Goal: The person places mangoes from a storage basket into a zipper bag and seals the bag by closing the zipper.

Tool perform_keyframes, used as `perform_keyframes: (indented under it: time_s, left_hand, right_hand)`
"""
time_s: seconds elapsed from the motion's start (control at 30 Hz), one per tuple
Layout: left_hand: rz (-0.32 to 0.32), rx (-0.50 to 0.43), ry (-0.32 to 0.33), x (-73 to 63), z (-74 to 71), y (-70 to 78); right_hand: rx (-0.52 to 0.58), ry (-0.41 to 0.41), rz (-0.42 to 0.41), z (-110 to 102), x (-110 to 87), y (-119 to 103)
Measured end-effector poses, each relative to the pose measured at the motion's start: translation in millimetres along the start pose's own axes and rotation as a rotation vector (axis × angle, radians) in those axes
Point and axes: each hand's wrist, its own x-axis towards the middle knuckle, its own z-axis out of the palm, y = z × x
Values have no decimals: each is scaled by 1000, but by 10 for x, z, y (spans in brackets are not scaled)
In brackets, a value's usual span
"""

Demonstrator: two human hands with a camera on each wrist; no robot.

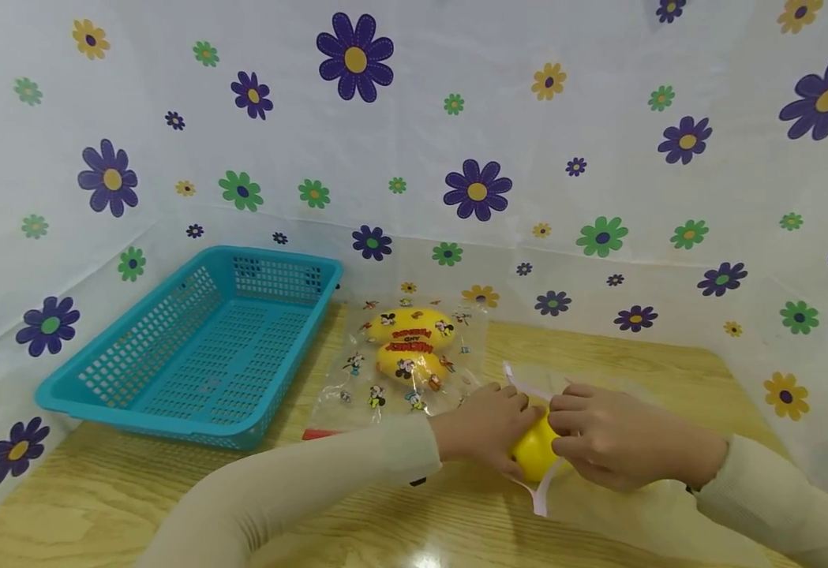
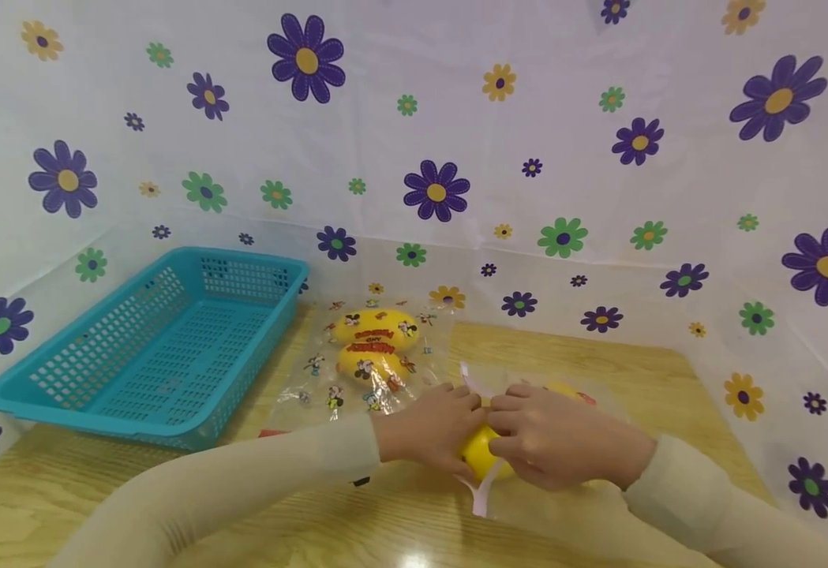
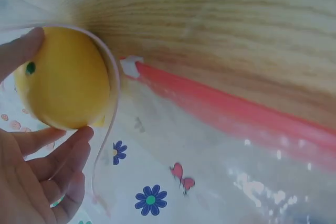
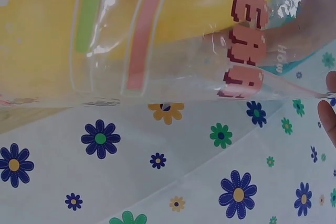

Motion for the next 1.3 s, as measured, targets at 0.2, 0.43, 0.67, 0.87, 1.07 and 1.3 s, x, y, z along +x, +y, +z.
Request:
perform_keyframes:
  time_s: [0.2,0.43,0.67,0.87,1.07,1.3]
  left_hand:
    - [-74,9,1,80,67,85]
    - [-166,43,28,232,150,220]
    - [-186,55,62,151,169,137]
    - [-173,100,121,-32,53,-103]
    - [-227,104,221,-125,-36,-349]
    - [-367,-82,242,-20,-8,-531]
  right_hand:
    - [-15,-16,13,3,-23,-43]
    - [-31,-5,-5,53,-35,-40]
    - [-25,-6,-4,87,-49,-41]
    - [-30,-17,20,83,-44,-44]
    - [-40,-5,10,72,-23,-41]
    - [3,9,-6,116,-20,-49]
